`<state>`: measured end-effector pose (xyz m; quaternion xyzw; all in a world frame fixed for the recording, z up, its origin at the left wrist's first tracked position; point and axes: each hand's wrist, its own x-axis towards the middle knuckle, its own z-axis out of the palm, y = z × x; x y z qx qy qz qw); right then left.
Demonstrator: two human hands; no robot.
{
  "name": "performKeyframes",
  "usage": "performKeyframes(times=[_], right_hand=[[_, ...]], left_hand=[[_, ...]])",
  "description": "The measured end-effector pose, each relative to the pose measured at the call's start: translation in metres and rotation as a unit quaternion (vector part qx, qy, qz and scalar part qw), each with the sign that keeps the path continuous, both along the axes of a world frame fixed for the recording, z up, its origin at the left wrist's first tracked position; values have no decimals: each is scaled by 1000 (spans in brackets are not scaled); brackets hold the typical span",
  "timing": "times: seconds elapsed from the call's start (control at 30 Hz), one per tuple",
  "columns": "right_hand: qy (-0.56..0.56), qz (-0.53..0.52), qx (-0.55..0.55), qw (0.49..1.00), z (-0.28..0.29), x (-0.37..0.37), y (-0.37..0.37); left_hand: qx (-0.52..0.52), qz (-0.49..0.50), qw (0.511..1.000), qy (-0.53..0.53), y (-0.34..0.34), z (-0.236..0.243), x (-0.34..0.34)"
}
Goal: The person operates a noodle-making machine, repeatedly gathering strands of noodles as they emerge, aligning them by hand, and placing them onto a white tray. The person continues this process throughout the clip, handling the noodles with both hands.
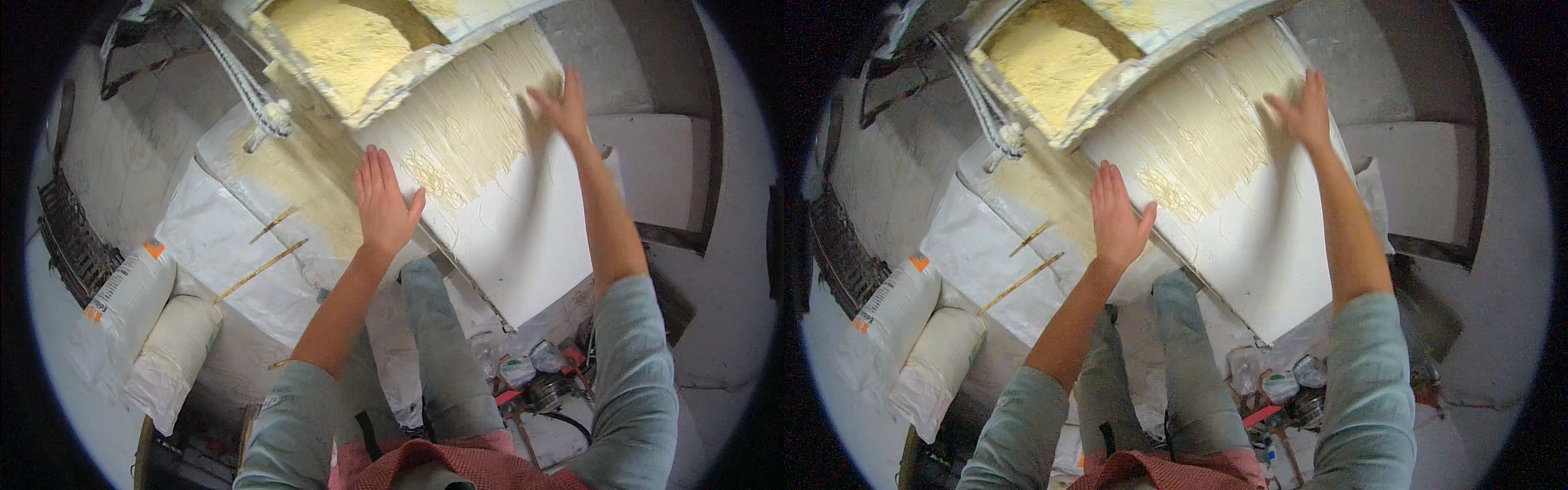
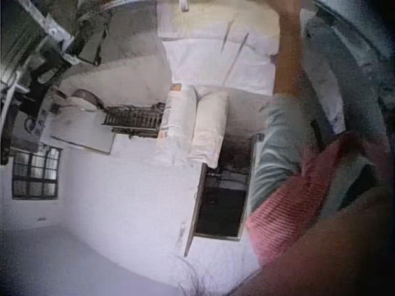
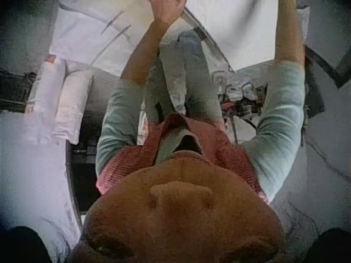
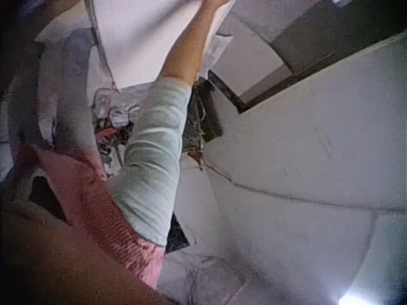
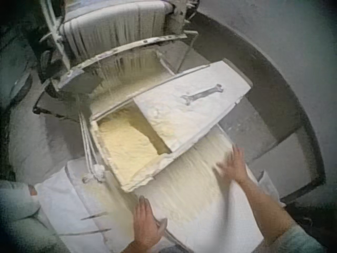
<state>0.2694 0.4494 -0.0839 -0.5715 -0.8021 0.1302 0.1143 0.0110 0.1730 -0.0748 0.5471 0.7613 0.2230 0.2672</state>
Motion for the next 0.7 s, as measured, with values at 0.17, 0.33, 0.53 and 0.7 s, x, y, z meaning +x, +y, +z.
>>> performKeyframes(times=[0.17,0.33,0.53,0.7], right_hand=[[-51,-93,-56,993,-38,-63,26],[117,147,-81,979,-38,-96,-85],[137,157,-104,972,-17,2,-158],[41,-120,-82,989,-11,114,-255]], left_hand=[[-5,-19,999,46,49,-21,54],[31,-158,986,37,81,-22,116],[-36,-309,949,-58,13,11,150],[-111,-361,917,-125,-97,44,144]])
